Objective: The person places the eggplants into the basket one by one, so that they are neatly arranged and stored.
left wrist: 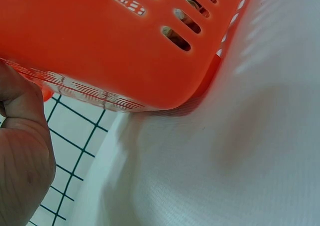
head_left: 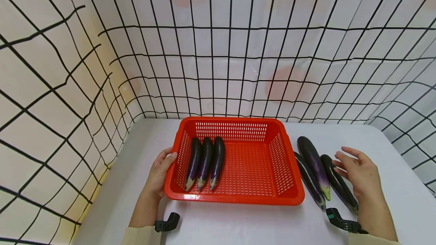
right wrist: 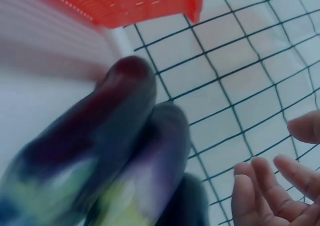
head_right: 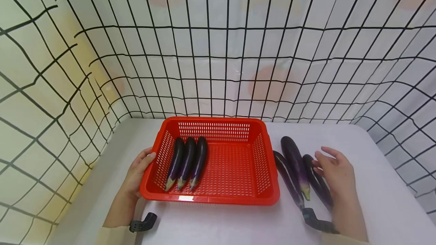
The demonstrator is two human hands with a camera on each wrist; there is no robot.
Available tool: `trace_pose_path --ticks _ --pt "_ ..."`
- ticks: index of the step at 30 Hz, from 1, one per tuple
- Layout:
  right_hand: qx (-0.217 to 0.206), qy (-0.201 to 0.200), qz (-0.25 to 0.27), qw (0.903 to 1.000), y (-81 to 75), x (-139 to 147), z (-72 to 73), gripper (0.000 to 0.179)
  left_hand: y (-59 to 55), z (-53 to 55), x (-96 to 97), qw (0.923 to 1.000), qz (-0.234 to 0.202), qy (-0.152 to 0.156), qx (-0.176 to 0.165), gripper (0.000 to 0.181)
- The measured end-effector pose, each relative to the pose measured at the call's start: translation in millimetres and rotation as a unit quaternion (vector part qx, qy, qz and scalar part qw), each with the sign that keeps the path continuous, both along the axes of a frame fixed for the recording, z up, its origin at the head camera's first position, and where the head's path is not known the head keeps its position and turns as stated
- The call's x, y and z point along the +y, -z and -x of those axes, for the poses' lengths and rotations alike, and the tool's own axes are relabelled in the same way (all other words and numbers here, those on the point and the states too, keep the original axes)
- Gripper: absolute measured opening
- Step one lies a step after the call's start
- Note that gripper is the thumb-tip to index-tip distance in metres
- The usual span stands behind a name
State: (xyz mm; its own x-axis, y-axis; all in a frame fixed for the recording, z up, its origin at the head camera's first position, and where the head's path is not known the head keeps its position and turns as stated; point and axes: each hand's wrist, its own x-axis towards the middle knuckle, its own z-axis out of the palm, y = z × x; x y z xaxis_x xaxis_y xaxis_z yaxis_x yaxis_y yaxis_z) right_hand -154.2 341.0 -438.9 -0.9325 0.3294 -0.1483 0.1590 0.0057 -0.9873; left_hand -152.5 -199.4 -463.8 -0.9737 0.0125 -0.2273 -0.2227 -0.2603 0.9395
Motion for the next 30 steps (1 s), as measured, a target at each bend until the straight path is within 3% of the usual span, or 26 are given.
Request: trace_pose_path --ticks 2,4,8,11,15,22,30 --pt "-0.007 0.020 -0.013 0.9997 3.4 2 0.0 0.020 -0.1 0.2 0.4 1.0000 0.000 -0.004 -0.001 0.039" --pt "-0.025 0.038 -0.060 0.9972 6.4 4 0.2 0.023 -0.3 0.2 1.0 1.0000 0.002 -0.005 -0.001 0.039" --pt "-0.077 0.058 -0.176 0.9796 12.3 9 1.4 0.036 0.3 0.2 1.0 1.0000 0.006 -0.006 0.000 0.040" --pt "-0.098 0.056 -0.206 0.9720 17.8 12 2.0 0.039 1.0 0.2 0.7 1.0000 0.004 -0.007 0.003 0.040" --pt "-0.121 0.028 -0.245 0.9616 25.0 17 2.8 0.051 1.6 0.3 0.4 1.0000 0.003 -0.003 0.008 0.040" --pt "-0.143 -0.087 -0.319 0.9329 32.3 20 3.8 0.082 1.2 -0.4 -0.5 0.9999 0.005 -0.005 0.012 0.041" --pt "-0.157 -0.112 -0.321 0.9273 33.2 23 2.2 0.088 1.9 -0.3 1.4 0.9999 0.004 -0.003 0.009 0.042"
